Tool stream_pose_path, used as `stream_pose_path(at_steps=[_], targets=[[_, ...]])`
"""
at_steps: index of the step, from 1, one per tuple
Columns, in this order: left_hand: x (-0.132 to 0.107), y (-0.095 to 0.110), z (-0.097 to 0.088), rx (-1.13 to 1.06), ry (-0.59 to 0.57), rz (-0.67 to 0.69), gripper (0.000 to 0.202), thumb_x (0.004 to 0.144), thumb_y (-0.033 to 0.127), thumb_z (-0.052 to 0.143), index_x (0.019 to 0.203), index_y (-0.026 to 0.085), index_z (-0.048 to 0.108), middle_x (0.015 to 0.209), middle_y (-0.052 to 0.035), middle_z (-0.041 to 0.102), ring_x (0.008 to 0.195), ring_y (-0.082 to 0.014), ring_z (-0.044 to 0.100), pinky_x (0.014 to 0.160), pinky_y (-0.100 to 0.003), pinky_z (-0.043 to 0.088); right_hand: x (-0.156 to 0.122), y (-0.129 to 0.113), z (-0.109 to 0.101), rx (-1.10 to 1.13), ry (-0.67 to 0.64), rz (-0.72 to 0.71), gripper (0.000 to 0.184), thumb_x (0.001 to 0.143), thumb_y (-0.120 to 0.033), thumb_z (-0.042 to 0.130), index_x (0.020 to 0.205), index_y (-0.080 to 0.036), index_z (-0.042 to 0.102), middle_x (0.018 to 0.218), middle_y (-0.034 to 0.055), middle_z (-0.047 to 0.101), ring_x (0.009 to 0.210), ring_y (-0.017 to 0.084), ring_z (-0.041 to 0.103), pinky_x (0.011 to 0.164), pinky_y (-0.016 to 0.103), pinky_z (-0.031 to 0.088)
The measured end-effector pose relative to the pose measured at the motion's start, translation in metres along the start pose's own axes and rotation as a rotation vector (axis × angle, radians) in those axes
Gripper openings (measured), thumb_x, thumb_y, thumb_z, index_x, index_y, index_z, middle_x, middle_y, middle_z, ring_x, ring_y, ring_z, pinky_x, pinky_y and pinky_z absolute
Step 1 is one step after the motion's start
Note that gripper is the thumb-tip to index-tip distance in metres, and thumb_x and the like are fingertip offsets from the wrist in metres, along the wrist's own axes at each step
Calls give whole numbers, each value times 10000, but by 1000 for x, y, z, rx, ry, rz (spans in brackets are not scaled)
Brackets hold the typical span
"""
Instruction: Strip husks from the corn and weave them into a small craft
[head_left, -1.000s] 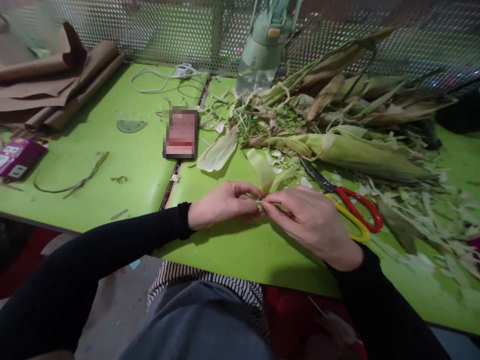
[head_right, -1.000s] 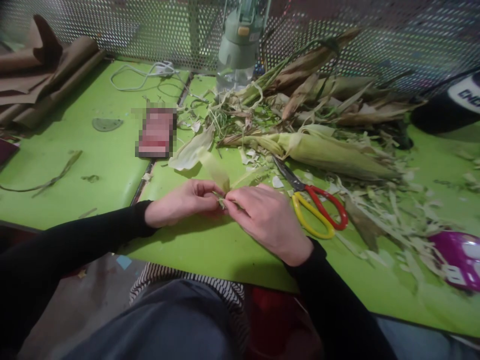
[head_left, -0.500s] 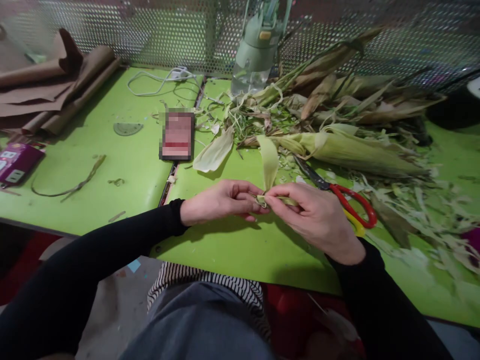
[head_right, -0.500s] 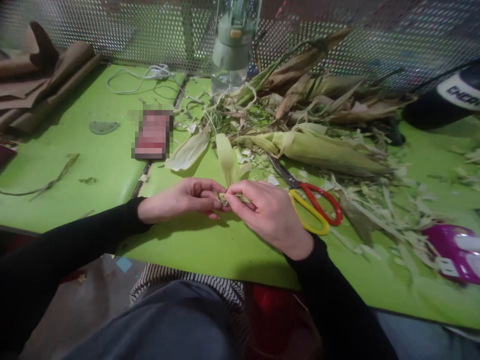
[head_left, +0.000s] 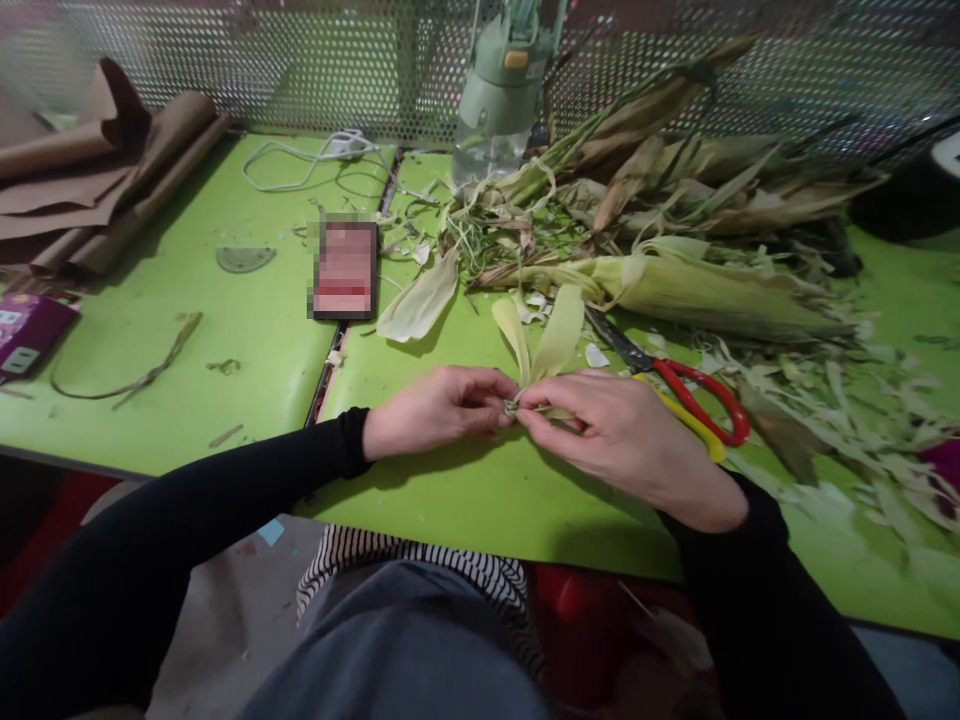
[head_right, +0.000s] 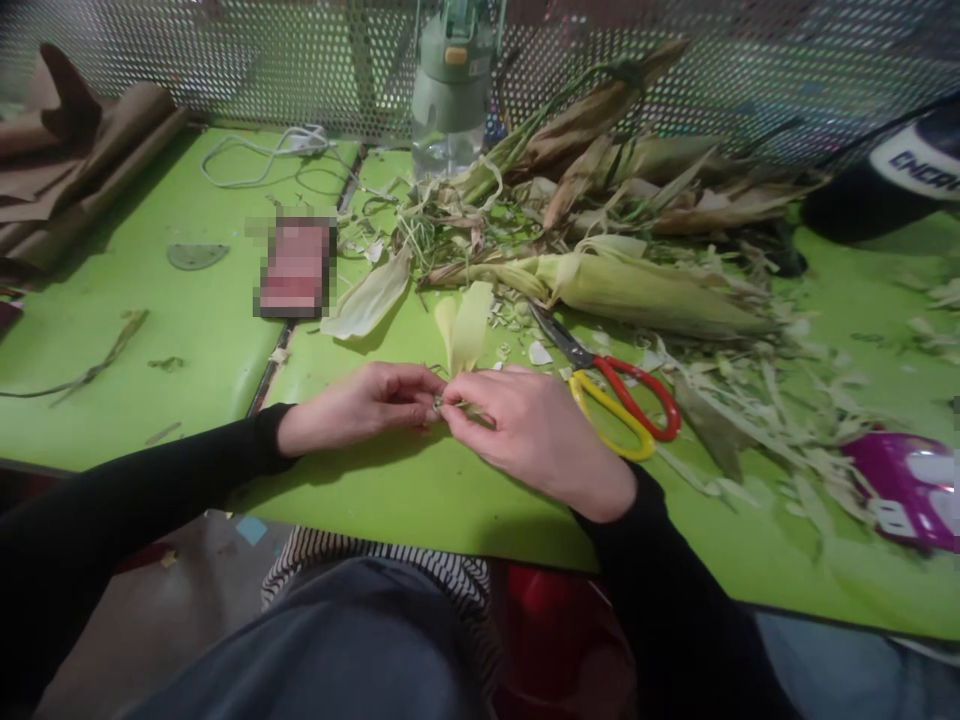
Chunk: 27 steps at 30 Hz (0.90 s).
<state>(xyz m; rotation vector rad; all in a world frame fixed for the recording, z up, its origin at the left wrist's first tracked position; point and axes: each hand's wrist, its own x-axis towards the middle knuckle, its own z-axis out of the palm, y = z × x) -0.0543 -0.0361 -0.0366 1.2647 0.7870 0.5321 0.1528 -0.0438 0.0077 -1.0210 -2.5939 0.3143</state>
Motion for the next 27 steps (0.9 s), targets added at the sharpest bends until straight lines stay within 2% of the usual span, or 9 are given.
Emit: stream_pose_path(at_steps=[4,7,12,15,19,23,27], targets=[[1,-3,-1,85,21,75,171,860,194,646,1014,122,669,845,-21,700,761,-107,612,762,-243,486,-1,-2,8,-147,42,-47,210,963,-228,502,846,-203,675,693,13,709,589,155,590,616,291,405],[-1,1,0,82,45,101,192,871,201,627,1038,114,664,818,-14,690,727,-96,598,738,-228,480,-1,-5,12,-205,107,-29,219,978,-228,484,860,-202,666,750,38,740,627,177,619,631,312,412],[-5,8,3,4,37,102,201,879,235,625,1024,96,637,834,-34,696,723,-95,605,743,-235,495,-1,-8,7,-43,149,77,146,989,-250,515,920,-201,634,809,25,742,659,154,649,624,279,450],[-5,7,4,2,36,91,203,861,220,639,1026,102,634,821,-29,695,710,-92,602,735,-234,496,-1,-6,5,34,107,66,133,985,-233,517,936,-203,637,837,24,743,700,151,665,636,267,471],[-5,6,3,6,39,81,177,848,203,648,999,112,639,815,-27,708,704,-90,611,729,-228,495,-2,-5,6,22,78,42,160,990,-235,499,955,-206,653,860,35,748,731,165,678,662,281,491],[-6,9,3,-18,69,52,172,862,222,631,994,111,642,865,-51,734,740,-97,636,752,-232,504,-2,-8,5,86,143,164,104,974,-272,547,973,-223,639,845,20,749,649,142,657,570,257,467],[-6,7,3,32,75,47,182,834,188,627,1000,117,646,790,-11,704,684,-83,606,708,-213,483,-1,-10,2,116,137,198,105,964,-256,561,898,-222,635,781,3,737,599,121,623,518,242,423]])
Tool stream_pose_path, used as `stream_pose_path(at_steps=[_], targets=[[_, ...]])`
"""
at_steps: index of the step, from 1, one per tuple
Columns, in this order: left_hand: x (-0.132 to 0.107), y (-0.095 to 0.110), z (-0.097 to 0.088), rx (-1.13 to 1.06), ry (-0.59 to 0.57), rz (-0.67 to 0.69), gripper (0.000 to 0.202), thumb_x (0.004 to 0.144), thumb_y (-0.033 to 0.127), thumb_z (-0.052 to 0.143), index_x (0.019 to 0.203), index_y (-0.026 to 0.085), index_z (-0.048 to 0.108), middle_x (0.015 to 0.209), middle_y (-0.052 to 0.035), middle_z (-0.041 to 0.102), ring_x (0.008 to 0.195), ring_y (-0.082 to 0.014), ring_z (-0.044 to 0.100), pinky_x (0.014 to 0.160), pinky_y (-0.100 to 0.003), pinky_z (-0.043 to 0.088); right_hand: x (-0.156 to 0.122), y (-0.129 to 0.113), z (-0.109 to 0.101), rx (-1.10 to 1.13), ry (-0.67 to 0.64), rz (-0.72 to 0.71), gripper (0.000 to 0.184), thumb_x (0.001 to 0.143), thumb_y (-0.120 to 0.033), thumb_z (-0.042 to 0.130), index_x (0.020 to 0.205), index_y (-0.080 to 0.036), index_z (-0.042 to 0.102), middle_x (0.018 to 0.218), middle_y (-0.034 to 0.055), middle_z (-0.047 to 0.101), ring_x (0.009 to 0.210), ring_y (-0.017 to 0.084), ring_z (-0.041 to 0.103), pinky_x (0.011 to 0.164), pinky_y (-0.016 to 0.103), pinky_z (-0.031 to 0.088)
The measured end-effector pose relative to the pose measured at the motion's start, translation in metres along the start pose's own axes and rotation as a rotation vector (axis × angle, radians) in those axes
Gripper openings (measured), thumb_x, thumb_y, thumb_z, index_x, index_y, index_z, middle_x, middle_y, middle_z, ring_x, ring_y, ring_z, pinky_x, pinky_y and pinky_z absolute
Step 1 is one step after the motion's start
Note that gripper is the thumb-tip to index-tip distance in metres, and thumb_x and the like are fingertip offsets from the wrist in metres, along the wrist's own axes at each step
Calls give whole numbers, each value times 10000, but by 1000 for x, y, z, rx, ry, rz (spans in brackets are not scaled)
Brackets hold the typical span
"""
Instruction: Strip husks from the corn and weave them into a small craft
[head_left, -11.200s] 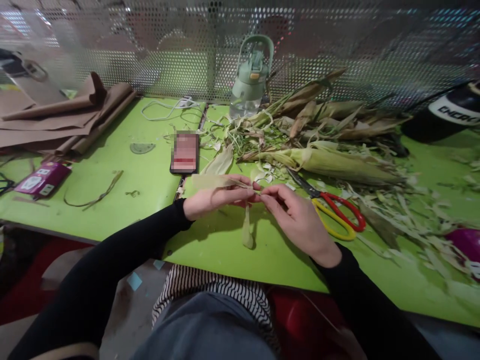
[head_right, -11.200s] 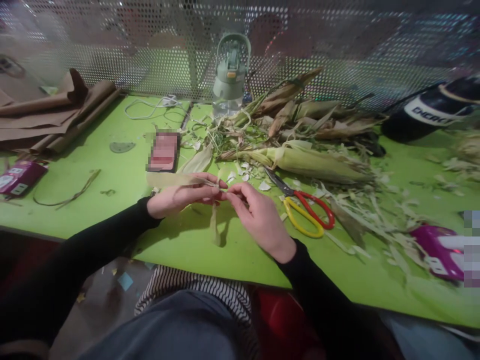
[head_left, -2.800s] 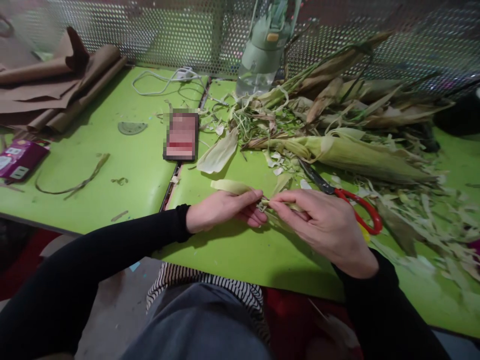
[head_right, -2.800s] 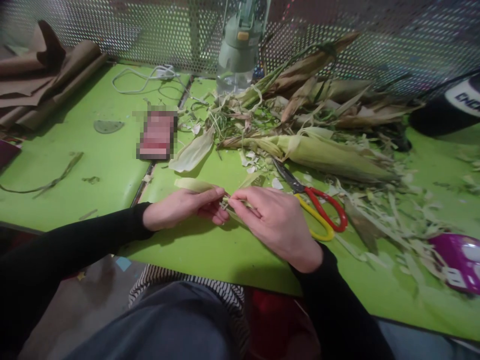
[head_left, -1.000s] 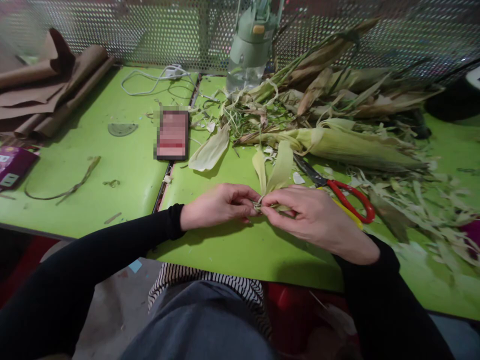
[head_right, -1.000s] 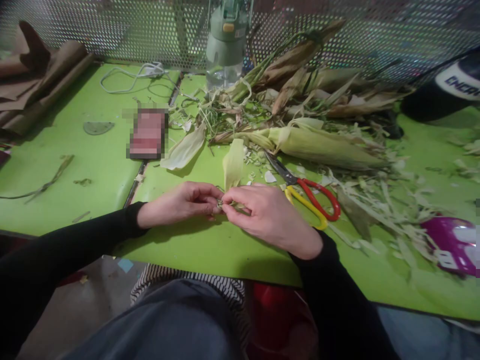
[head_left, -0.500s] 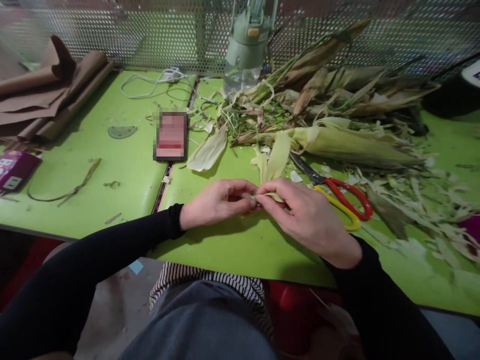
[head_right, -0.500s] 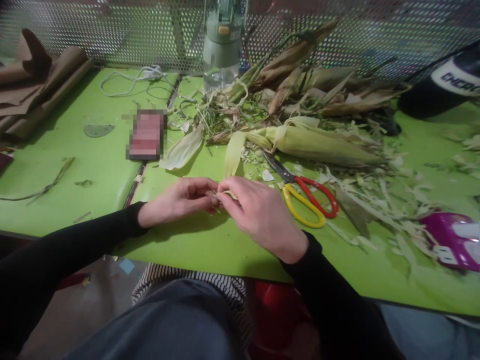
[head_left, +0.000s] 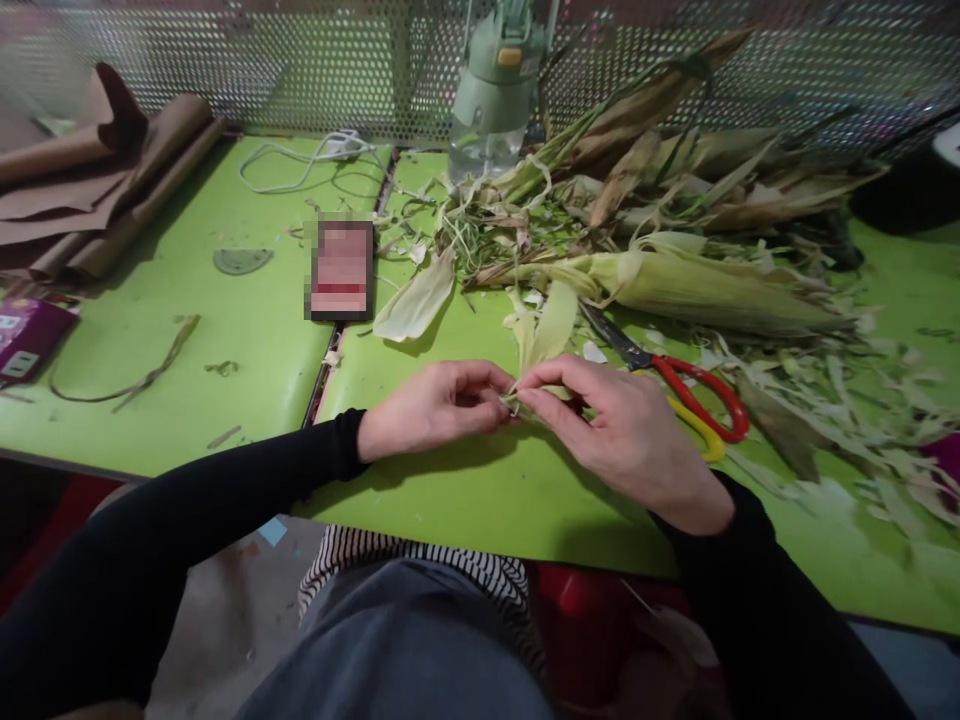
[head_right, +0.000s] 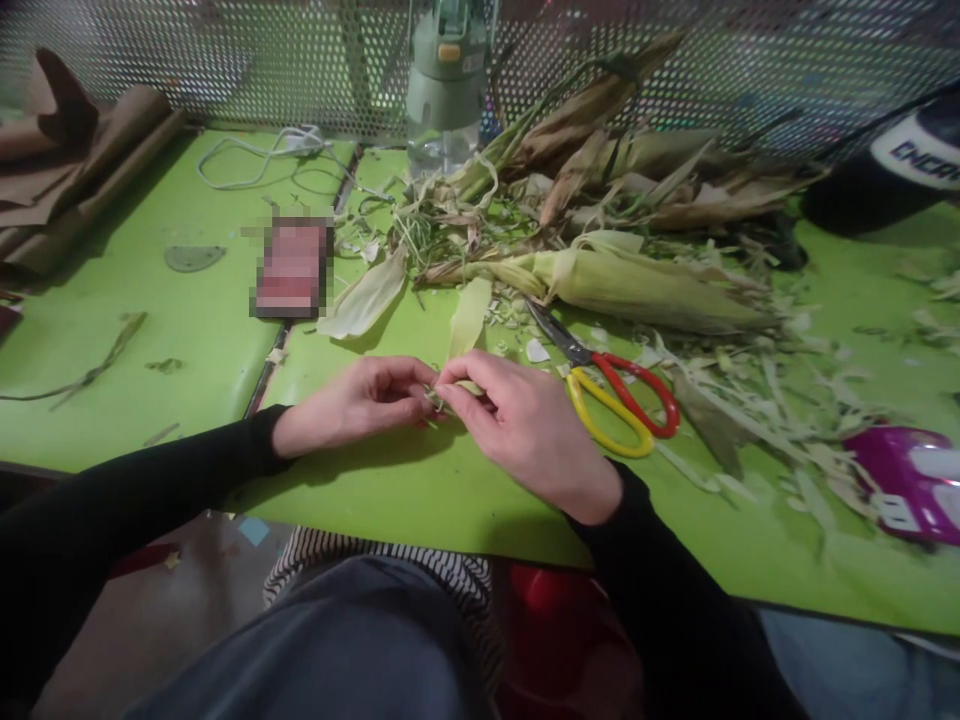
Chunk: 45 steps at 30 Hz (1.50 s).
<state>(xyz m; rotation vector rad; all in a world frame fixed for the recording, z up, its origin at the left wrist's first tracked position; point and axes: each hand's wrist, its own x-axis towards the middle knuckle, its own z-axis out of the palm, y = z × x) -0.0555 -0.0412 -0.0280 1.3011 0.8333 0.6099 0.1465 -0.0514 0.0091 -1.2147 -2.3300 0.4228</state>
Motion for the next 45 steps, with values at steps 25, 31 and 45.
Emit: stream_pose_path(at_steps=[25,31,45], targets=[[2,-3,0,-96,-24,77,188,856,187,655,1024,110,618,839,-35,722,712,-82,610,717,-221,483,-3,5,6,-3,203,-139,53,915,-233,676,950,-220,712,960,50,624,674,127,581,597,283,515],[2,-5,2,-111,-33,77,191,828,232,715,938,126,600,788,-6,685,683,-78,586,670,-212,457,-1,4,8,3,169,-163,63,926,-225,657,873,-215,690,925,48,621,802,169,621,678,309,533],[4,3,6,-509,179,246,265,817,291,788,936,163,589,799,3,733,795,-121,689,742,-239,500,-4,-5,43,388,6,187,336,989,-382,527,750,-184,655,661,14,665,555,132,570,521,264,416]])
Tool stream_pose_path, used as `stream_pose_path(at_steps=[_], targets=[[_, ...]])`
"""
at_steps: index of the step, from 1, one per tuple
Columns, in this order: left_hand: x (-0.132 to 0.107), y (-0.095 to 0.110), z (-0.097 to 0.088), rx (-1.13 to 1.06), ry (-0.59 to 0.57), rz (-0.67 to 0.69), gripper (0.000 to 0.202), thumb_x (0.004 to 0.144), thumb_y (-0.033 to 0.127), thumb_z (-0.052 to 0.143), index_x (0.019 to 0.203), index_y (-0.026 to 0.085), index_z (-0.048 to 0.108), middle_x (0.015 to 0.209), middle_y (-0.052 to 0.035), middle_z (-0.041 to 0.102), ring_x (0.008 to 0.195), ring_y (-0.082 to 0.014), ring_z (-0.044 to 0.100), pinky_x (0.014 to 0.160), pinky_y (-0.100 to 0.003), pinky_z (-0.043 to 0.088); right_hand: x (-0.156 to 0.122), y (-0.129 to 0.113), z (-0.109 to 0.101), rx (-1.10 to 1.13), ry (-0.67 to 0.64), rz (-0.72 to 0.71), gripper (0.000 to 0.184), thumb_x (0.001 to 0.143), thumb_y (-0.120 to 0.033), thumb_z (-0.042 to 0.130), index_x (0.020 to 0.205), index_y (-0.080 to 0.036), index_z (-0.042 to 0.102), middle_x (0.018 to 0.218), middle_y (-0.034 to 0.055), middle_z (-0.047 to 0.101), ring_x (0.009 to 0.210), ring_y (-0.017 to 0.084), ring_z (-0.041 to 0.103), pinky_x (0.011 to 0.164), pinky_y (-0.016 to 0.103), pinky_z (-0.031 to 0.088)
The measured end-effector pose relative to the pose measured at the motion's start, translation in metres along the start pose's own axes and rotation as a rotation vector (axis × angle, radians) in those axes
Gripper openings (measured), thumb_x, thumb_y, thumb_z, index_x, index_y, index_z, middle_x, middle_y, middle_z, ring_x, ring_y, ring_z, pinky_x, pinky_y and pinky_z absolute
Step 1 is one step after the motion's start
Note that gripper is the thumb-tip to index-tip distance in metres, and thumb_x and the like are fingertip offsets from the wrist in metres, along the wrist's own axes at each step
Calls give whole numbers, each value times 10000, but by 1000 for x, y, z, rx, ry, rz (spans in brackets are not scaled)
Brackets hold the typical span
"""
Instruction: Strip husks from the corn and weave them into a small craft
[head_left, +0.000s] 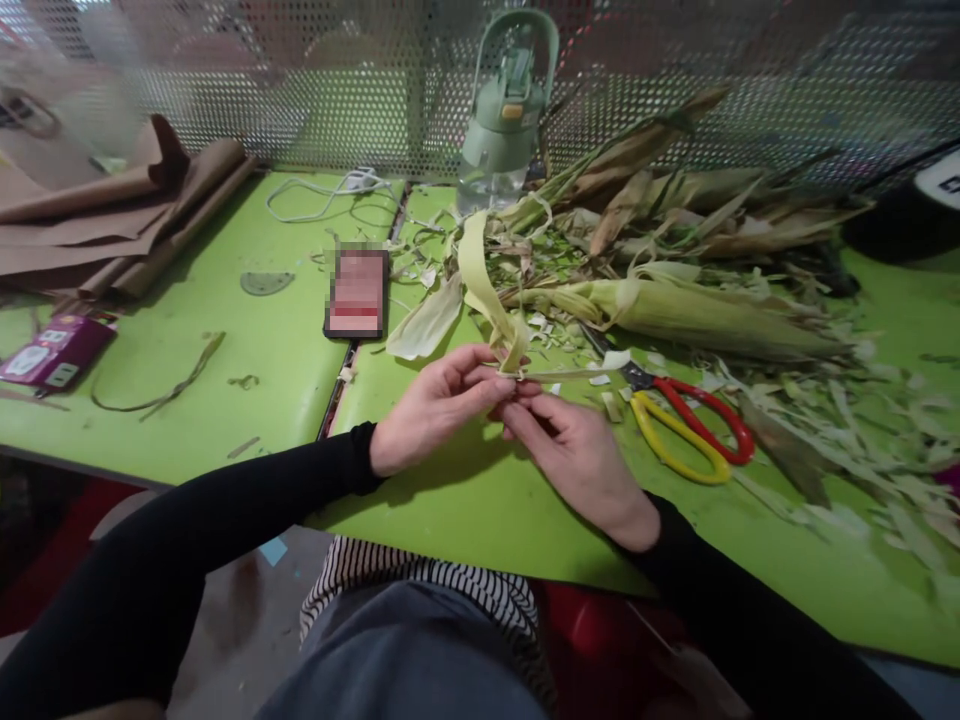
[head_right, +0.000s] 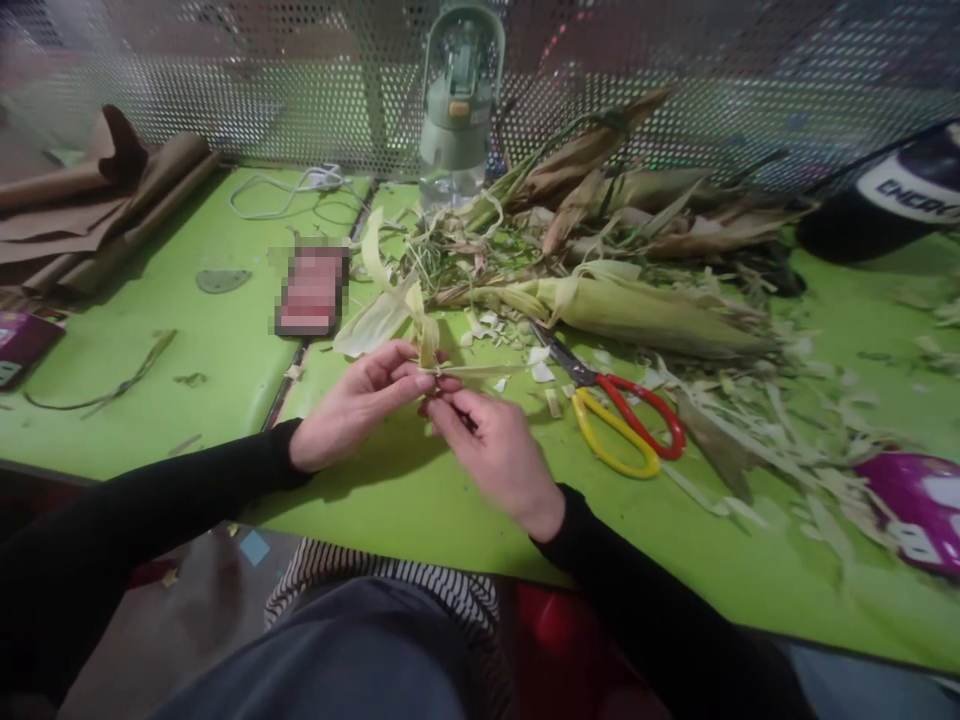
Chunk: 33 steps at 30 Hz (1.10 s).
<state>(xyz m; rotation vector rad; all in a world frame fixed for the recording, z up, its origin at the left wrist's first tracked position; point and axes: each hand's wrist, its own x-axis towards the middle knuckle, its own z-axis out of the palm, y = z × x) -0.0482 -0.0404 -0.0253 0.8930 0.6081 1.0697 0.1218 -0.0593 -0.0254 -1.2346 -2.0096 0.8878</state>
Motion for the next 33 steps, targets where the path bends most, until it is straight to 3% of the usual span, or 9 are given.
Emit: stream_pose_path(at_steps=[4,6,9,13,17,21,24,29,33], targets=[[1,9,1,-24,38,84,251,822,310,787,920,161,610,907,-33,760,962,-157,713,917,-288,507,-4,-4,8,5,-221,-33,352,955,-293,552,621,-188,584,571,-11,581,531,116,504,524,264,370],[1,12,2,-9,50,109,250,825,316,785,921,162,614,883,-26,754,930,-148,713,912,-283,509,-4,-5,6,114,-150,41,296,966,-357,556,741,-188,648,644,1,628,556,115,525,520,258,390],[0,10,2,2,29,68,295,806,341,801,931,167,598,759,20,707,718,-101,671,731,-236,514,-1,-3,1,335,23,209,345,917,-517,618,990,-186,686,725,13,665,514,103,505,440,241,380],[-3,-1,5,-12,-35,6,357,794,398,802,932,170,565,677,45,665,567,-82,606,581,-223,480,0,-2,2,492,39,272,385,881,-560,644,852,-178,677,648,-5,622,439,76,448,371,224,318],[-2,-2,8,-58,-6,29,315,807,360,792,905,162,567,813,9,722,563,-69,617,570,-216,491,-4,-2,10,417,-48,201,319,918,-443,615,732,-184,626,611,-19,600,461,78,474,413,219,355],[-2,3,7,-58,85,59,217,822,253,780,904,144,611,1077,-49,722,891,-136,721,831,-271,538,-6,-3,12,202,-154,74,325,936,-328,561,641,-192,560,556,-35,528,490,90,443,467,237,341],[-2,5,6,-47,82,46,192,822,234,782,880,146,621,1144,-57,712,944,-153,722,908,-306,525,-5,-5,11,63,-161,-14,338,926,-268,544,600,-197,493,545,-47,451,510,94,404,499,249,301],[-3,8,6,45,64,44,263,817,309,789,994,137,700,1154,-87,731,984,-183,723,908,-304,525,-7,-6,15,-60,-264,-152,341,902,-189,546,581,-198,433,543,-54,435,515,89,395,533,253,277],[-3,12,6,114,37,41,367,832,372,771,1100,131,702,1007,-88,767,1007,-199,725,894,-294,538,-10,-7,19,-96,-360,-241,327,899,-164,558,579,-186,495,546,-50,471,508,86,396,532,251,273]])
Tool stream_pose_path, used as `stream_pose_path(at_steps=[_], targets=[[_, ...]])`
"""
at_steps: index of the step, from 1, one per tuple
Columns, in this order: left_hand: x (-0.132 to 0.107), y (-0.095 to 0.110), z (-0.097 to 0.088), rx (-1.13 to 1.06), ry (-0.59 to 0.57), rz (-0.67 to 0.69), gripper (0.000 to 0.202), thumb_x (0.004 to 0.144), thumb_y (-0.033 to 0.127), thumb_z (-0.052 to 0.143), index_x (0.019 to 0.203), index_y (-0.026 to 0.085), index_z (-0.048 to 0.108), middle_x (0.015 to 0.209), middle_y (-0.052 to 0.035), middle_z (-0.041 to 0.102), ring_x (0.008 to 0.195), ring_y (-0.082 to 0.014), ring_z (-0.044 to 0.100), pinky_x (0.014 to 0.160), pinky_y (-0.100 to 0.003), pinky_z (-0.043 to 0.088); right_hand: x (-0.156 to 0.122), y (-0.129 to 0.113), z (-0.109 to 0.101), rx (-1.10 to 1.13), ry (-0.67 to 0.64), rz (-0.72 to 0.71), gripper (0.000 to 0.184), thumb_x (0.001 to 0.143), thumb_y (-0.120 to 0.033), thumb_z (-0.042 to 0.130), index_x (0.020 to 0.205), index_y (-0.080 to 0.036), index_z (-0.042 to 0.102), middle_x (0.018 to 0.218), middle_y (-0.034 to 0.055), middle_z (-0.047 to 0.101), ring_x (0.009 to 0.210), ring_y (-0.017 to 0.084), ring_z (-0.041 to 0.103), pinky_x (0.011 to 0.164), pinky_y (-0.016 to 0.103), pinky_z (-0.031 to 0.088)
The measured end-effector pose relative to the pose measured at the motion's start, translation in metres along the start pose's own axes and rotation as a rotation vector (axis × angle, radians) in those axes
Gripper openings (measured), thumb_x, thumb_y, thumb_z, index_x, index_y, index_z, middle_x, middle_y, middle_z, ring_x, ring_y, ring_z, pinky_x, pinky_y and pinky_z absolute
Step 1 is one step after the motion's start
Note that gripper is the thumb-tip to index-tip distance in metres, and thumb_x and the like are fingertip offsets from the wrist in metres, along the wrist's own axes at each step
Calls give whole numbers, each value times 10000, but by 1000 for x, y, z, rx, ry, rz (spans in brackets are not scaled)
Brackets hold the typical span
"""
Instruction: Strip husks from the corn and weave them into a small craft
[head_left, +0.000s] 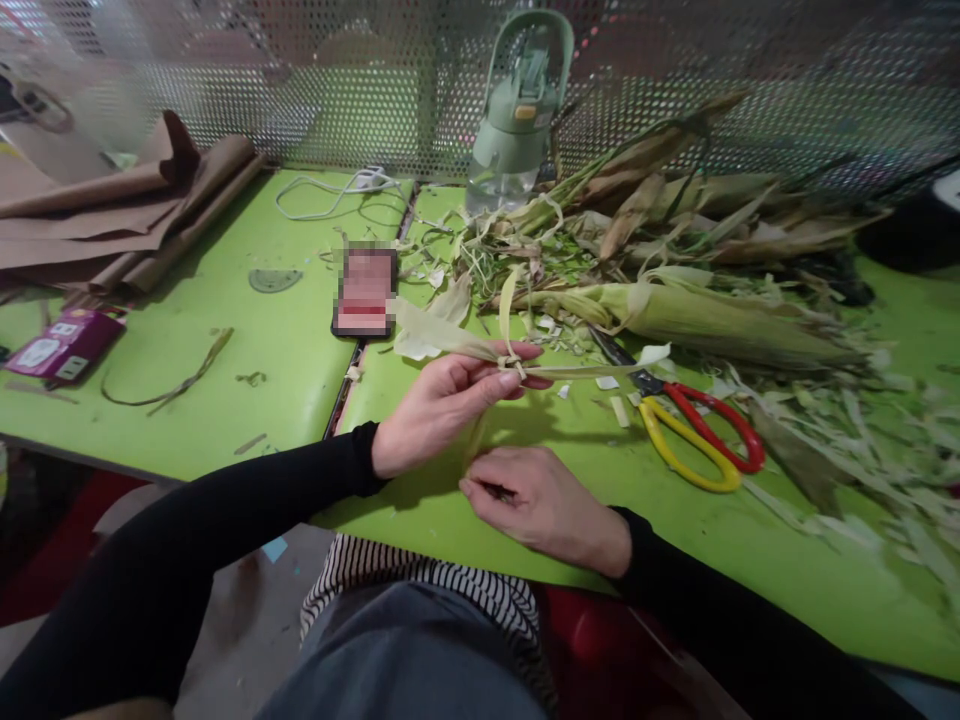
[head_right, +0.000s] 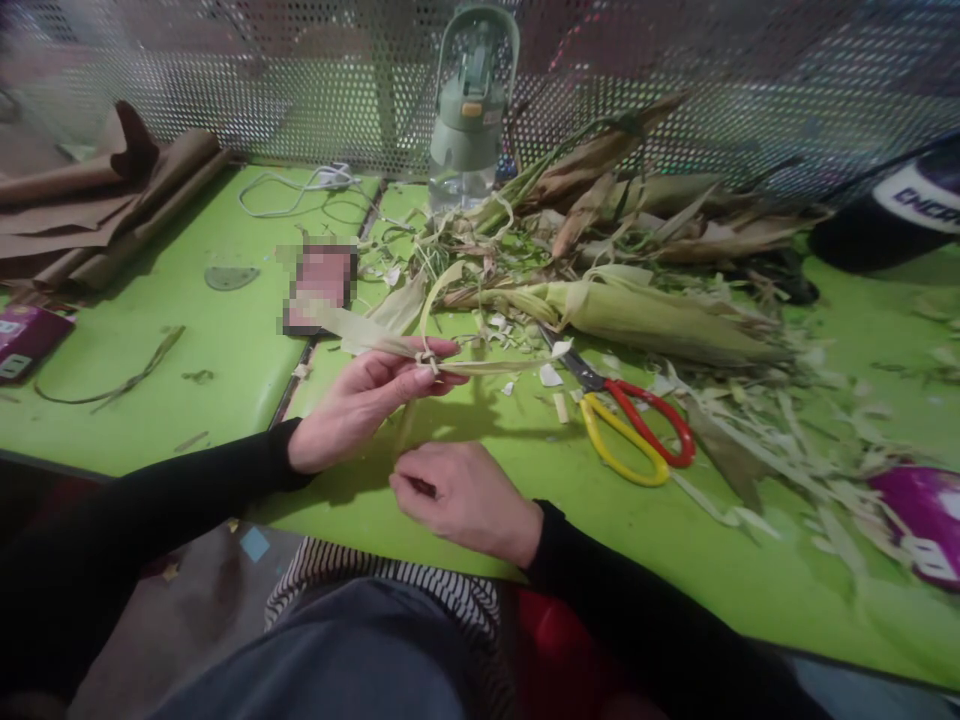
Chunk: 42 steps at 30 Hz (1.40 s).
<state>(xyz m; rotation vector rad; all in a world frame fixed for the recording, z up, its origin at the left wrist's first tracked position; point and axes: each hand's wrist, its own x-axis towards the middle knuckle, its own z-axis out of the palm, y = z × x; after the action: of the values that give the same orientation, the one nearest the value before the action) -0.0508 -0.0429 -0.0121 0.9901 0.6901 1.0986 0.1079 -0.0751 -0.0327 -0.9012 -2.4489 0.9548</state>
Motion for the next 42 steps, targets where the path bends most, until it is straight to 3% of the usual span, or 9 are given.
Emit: stream_pose_path(at_steps=[5,9,12,16,21,27,32,37,42], targets=[[0,3,-5,74,-65,-35,415,883,416,706,1173,121,667,978,-94,766,979,-184,720,830,-276,556,1,5,-17,161,38,116,280,929,-391,640,736,-190,665,599,-26,598,524,99,485,519,240,347],[0,1,-6,150,-175,-83,384,893,409,680,1125,104,650,912,-86,744,808,-137,690,724,-247,539,2,13,-35,408,405,301,407,949,-589,540,1055,-220,673,682,-14,633,480,98,453,427,232,329],[-2,-1,-4,217,-184,-81,330,867,362,702,1075,117,627,884,-56,701,736,-111,631,659,-228,492,1,12,-36,462,544,314,439,967,-605,493,1141,-234,650,664,-30,588,479,90,445,407,213,336],[-4,-3,-1,321,-166,6,237,832,318,718,945,141,609,791,-3,614,679,-90,539,634,-219,428,-2,9,-31,452,553,317,461,963,-614,494,1091,-227,708,698,-11,604,528,87,492,430,205,379],[-6,-3,-3,517,-150,-41,180,892,333,610,883,158,567,609,80,338,530,-69,311,506,-229,267,-5,15,-35,505,520,387,470,944,-623,522,1064,-231,753,669,-8,596,531,100,496,438,220,379],[-10,-4,3,632,-305,-20,228,908,350,563,780,162,538,621,57,378,536,-77,323,517,-244,278,-1,21,-35,468,614,319,289,881,-478,698,752,-219,694,692,-20,594,648,123,562,622,260,473],[-15,-5,8,578,-295,46,243,916,377,577,809,159,571,654,30,485,535,-75,369,521,-233,324,-3,22,-34,586,654,357,276,913,-465,660,795,-217,642,624,-51,471,538,99,455,514,243,406],[-15,3,5,566,-268,-38,466,997,454,423,699,139,591,738,-30,573,570,-75,410,524,-223,349,-3,20,-37,585,643,321,281,897,-484,678,806,-225,618,650,-46,524,563,103,492,506,235,401],[-10,0,0,527,-303,-126,358,959,412,500,740,144,592,654,14,513,543,-73,386,495,-215,315,-1,10,-40,457,483,287,246,900,-478,671,899,-231,672,744,-14,612,649,123,571,605,255,482]])
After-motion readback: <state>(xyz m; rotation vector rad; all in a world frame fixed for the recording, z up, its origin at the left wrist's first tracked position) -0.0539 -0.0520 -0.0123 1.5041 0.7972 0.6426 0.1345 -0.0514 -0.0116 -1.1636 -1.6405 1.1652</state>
